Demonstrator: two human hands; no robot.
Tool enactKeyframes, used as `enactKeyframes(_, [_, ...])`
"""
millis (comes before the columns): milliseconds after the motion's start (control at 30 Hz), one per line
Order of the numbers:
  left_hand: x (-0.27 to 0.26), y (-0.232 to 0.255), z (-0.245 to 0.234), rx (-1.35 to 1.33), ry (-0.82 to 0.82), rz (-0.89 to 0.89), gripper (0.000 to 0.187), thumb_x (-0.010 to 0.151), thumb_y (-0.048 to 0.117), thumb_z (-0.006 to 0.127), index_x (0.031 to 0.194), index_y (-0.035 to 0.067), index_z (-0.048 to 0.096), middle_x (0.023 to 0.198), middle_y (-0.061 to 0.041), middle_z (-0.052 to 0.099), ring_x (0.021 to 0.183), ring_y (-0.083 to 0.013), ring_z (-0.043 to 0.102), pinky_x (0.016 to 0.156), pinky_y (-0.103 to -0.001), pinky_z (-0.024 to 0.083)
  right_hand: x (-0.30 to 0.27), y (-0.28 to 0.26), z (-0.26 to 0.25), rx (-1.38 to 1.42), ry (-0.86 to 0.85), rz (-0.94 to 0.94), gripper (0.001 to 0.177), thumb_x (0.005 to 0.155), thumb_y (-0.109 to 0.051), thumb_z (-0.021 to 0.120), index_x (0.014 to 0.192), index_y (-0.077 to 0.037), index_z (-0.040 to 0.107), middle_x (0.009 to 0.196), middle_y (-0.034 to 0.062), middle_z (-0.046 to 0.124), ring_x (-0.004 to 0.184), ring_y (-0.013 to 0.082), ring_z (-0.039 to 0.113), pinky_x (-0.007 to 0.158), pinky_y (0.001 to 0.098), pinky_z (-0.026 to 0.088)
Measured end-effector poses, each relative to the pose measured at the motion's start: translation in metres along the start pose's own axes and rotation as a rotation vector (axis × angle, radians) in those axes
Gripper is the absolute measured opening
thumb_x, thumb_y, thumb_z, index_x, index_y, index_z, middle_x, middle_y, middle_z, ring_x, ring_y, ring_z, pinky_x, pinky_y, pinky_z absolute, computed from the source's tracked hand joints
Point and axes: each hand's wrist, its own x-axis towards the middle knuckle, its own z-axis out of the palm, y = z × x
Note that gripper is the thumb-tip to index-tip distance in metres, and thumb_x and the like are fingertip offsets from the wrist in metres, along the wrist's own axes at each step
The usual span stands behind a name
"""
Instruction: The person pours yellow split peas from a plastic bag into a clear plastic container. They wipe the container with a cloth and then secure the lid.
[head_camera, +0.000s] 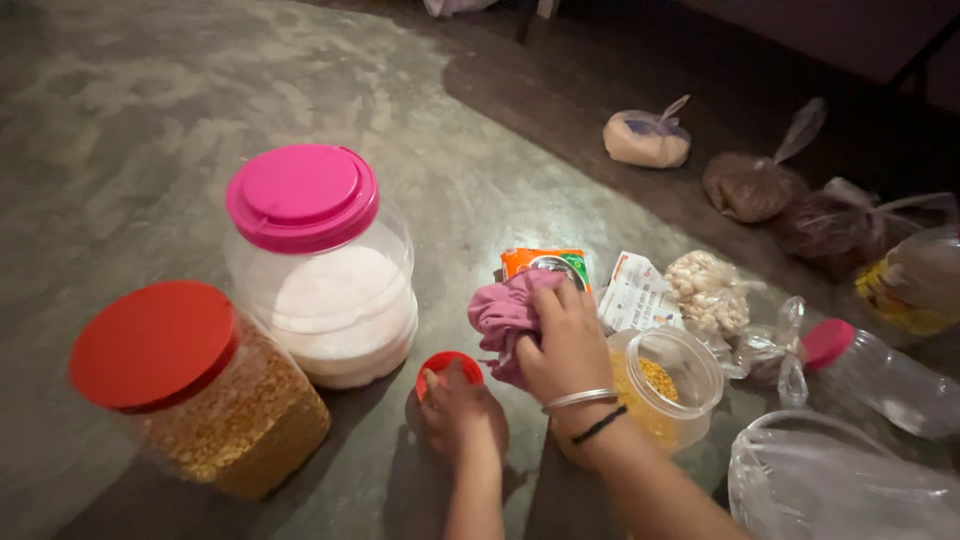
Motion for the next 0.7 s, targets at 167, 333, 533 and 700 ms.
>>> enactKeyframes(167, [-0.026, -0.019, -0.008, 0.587, -0.054, 0.182, 0.055, 0.092, 0.025, 0.056, 0.145, 0.014, 0.049, 0.161, -0.015, 0.032, 0.145, -0.0388, 0.028, 0.111, -0.071, 0.012, -0.002, -0.019, -0.043, 0.124, 0.008, -0.079, 0.033, 0.071, -0.007, 0.065, 0.103, -0.001, 0.062, 0.109, 0.0185, 0.059, 0.101, 0.0407, 0.053, 0.090, 0.0470, 0.046])
enactKeyframes(333, [-0.028, -0.023, -0.021, 0.833, -0.112, 0.208, 0.047, 0.093, 0.029, 0.058, 0.139, 0.017, 0.053, 0.149, -0.009, 0.045, 0.143, -0.0290, 0.036, 0.118, -0.071, 0.006, -0.001, -0.020, -0.065, 0.379, -0.012, 0.062, 0.027, 0.077, -0.004, 0.060, 0.103, 0.000, 0.062, 0.099, 0.0157, 0.059, 0.089, 0.0301, 0.059, 0.079, 0.0377, 0.050])
enactKeyframes(533, [-0.021, 0.020, -0.037, 0.142, 0.039, 0.185, 0.031, 0.094, 0.035, 0.059, 0.121, 0.018, 0.061, 0.133, 0.000, 0.059, 0.132, -0.0214, 0.049, 0.114, -0.071, 0.019, 0.001, -0.008, -0.094, 0.343, 0.051, 0.075, 0.024, 0.079, -0.004, 0.060, 0.103, -0.002, 0.065, 0.098, 0.0133, 0.060, 0.090, 0.0262, 0.058, 0.081, 0.0362, 0.050])
enactKeyframes(700, [-0.035, 0.062, -0.076, -1.443, -0.343, 0.138, 0.037, 0.104, 0.027, 0.054, 0.136, 0.009, 0.055, 0.125, -0.008, 0.063, 0.104, -0.0170, 0.063, 0.088, -0.040, 0.050, -0.015, -0.037, -0.074, 0.804, -0.088, 0.010, 0.055, 0.083, -0.013, 0.062, 0.137, -0.015, 0.051, 0.150, 0.0142, 0.041, 0.142, 0.0349, 0.039, 0.117, 0.0431, 0.033])
